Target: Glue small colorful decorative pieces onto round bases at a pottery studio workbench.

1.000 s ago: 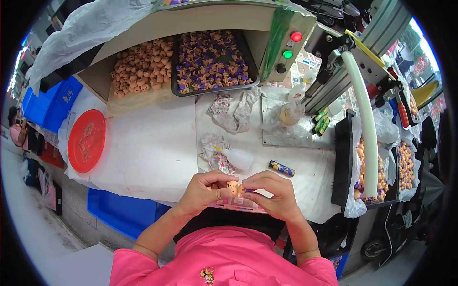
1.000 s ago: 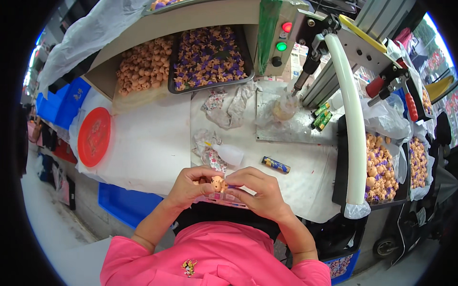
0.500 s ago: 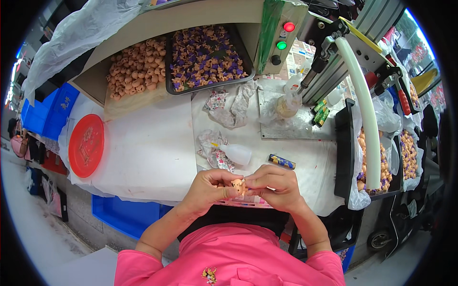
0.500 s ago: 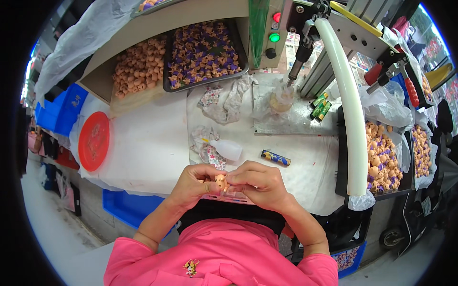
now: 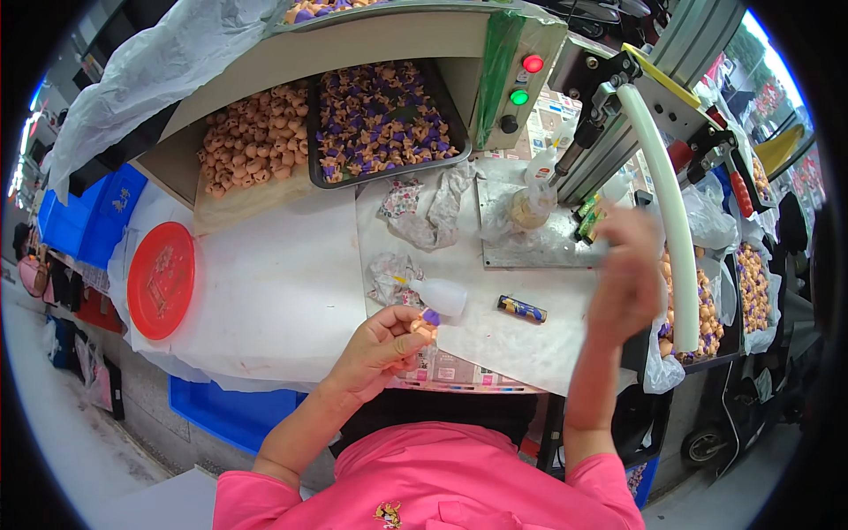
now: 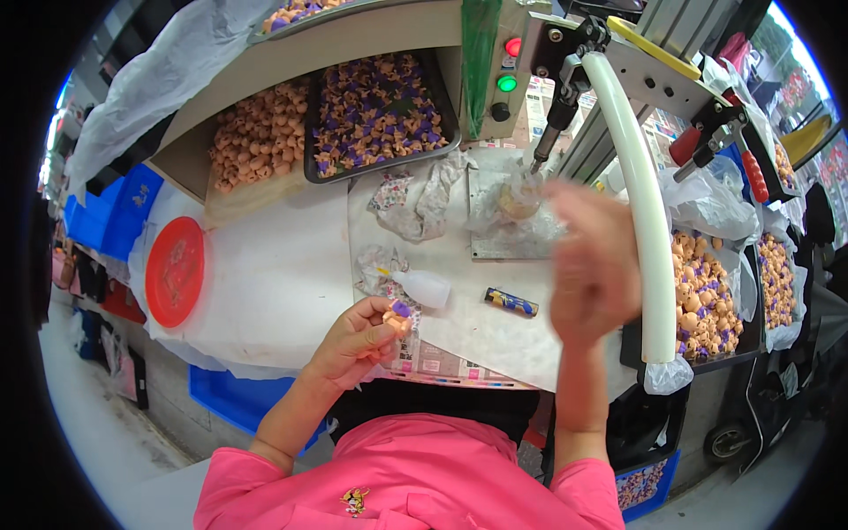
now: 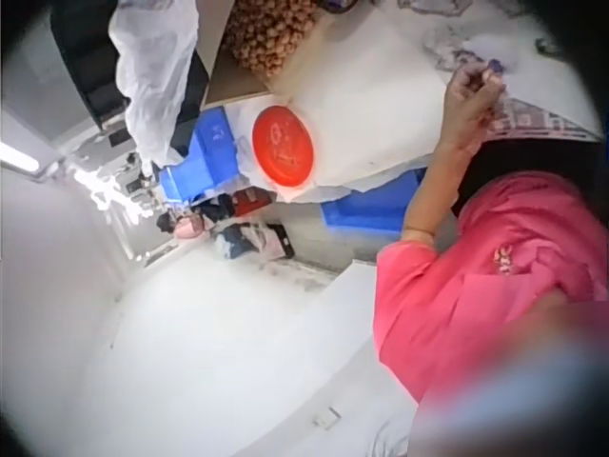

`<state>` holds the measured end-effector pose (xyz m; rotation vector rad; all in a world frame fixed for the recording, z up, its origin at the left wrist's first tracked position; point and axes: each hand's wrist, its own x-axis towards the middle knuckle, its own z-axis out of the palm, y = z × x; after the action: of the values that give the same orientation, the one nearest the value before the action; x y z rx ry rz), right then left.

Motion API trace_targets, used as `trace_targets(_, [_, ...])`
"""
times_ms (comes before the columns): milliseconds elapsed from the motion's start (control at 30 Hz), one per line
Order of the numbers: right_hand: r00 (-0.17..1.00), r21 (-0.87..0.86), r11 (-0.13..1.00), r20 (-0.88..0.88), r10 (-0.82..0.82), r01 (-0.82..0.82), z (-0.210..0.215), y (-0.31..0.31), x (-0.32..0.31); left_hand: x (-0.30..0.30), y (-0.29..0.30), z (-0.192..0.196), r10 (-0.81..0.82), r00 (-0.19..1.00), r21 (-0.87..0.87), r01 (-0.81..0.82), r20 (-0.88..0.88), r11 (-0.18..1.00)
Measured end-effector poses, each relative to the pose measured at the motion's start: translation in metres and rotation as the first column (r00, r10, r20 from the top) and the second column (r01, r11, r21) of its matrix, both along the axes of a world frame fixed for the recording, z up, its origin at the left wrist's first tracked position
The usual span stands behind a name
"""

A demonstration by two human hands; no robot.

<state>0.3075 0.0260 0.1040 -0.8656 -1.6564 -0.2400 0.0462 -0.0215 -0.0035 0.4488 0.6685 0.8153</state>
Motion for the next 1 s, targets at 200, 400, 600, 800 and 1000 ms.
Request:
trace_targets(200, [0.973, 0.209, 0.973, -0.226, -0.044, 0.093, 0.103, 0.080, 0.030, 0.020, -0.007, 0.000, -0.041, 0.999, -0.080, 0.039, -0.020, 0.996])
trace_targets(400, [0.965, -0.419, 0.887, -0.243, 0.097, -0.194, 0.148, 0.113, 0.074, 0.034, -0.017, 0.004, -0.043, 0.997, -0.041, 0.046, 0.058, 0.998])
trace_targets(600, [0.871, -0.344, 0.834, -0.083, -0.484, 0.431, 0.037, 0.048, 0.067, 0.011, -0.013, 0.007, 0.013, 1.000, -0.043, -0.013, 0.001, 0.999])
trace_targets(800, [0.962, -0.614, 0.742, 0.137, -0.236, 0.270, -0.076, 0.041, 0.060, 0.017, -0.001, 0.019, -0.019, 0.999, 0.002, 0.019, -0.026, 1.000])
trace_targets(1000, [0.953, -0.611, 0.746, 0.047, -0.300, 0.265, -0.072, 0.033, 0.061, 0.037, 0.004, 0.045, -0.044, 0.998, 0.065, 0.047, -0.053, 0.997])
